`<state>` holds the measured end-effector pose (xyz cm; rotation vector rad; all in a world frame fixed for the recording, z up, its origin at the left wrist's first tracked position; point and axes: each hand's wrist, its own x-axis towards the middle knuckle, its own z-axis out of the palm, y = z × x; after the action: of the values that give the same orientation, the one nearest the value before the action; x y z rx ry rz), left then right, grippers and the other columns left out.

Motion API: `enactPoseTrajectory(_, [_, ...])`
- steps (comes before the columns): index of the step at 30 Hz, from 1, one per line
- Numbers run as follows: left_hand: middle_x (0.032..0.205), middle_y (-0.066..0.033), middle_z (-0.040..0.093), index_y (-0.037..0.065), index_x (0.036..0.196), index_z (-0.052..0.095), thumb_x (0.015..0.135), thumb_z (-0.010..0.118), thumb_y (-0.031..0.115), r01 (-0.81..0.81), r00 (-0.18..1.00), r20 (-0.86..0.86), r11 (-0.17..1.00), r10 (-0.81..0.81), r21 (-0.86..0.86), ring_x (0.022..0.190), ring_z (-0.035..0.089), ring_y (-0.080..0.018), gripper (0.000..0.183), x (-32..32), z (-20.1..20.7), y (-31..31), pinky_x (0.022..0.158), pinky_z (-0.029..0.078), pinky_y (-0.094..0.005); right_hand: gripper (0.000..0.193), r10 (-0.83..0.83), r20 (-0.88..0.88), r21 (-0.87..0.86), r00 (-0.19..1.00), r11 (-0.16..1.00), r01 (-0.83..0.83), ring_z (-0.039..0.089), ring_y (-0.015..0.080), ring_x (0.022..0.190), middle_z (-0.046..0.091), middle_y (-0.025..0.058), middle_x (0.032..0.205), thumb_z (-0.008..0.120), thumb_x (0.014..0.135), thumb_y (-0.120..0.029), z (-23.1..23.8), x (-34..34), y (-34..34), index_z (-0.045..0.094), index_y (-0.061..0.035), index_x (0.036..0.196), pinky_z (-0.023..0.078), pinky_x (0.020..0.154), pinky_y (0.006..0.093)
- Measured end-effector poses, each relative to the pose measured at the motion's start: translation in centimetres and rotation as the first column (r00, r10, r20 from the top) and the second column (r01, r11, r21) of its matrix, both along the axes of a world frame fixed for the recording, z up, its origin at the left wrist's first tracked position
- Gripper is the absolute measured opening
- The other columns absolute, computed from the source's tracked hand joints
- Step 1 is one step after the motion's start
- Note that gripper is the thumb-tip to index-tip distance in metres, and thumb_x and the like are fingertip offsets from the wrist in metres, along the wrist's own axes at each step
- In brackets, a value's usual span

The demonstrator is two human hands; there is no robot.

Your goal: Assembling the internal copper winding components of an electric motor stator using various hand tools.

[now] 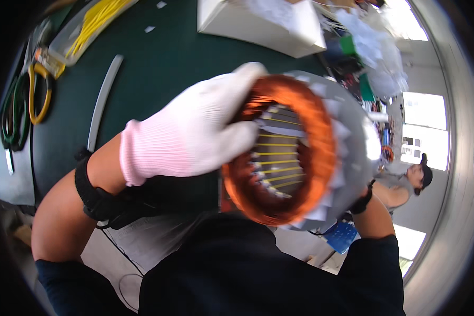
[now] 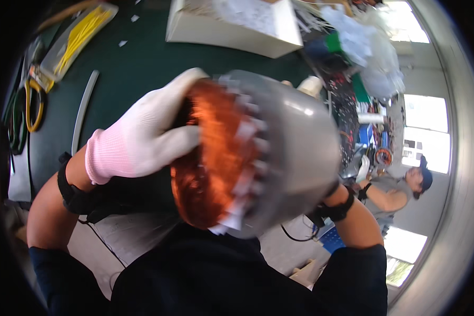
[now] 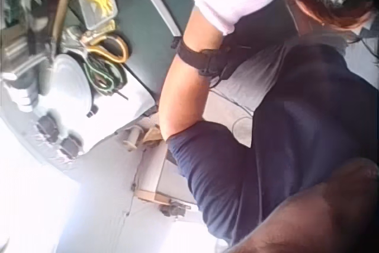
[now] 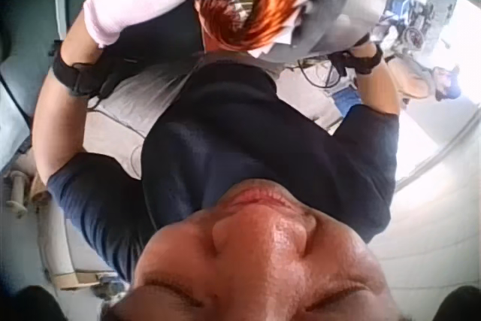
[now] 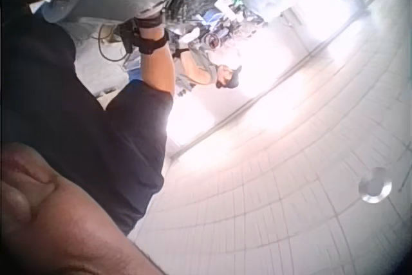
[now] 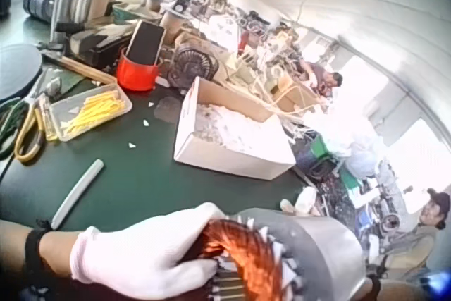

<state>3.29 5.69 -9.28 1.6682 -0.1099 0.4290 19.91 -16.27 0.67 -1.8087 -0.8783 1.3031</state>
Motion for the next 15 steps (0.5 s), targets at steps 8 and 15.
enactPoseTrajectory(8, [0.138, -0.0046, 0.056, 0.008, 0.147, 0.044, 0.111, 0.048, 0.020, 0.012, 1.000, -0.005, 0.776, -0.011, 0.630, 0.126, 0.057, -0.0177, 0.038, -1.6, -2.0, 2.6, 0.111, 0.047, -0.0328, 0.022, -0.150, -0.131, 0.512, 0.980, 0.836, 0.196, 0.068, 0.0200, 0.082, 0.064, 0.0033, 0.094, 0.048, 0.106, -0.022, -8.0, 2.4, -3.7, 0.060, -0.0097, 0.120, 0.056, 0.073, 0.0367])
enactPoseTrajectory(15, [0.157, -0.0099, 0.045, 0.003, 0.161, 0.028, 0.110, 0.048, 0.017, -0.258, 0.948, -0.203, 0.966, 0.247, -0.029, 0.145, 0.045, -0.0221, 0.056, -4.1, 4.0, -4.2, 0.122, 0.034, -0.0362, 0.043, -0.260, 0.893, 0.361, 0.369, 0.901, -0.239, 0.061, 0.0354, 0.114, 0.065, 0.0138, 0.115, 0.064, 0.079, -0.005, -3.7, 4.8, -10.9, 0.067, -0.0060, 0.121, 0.048, 0.100, 0.0464])
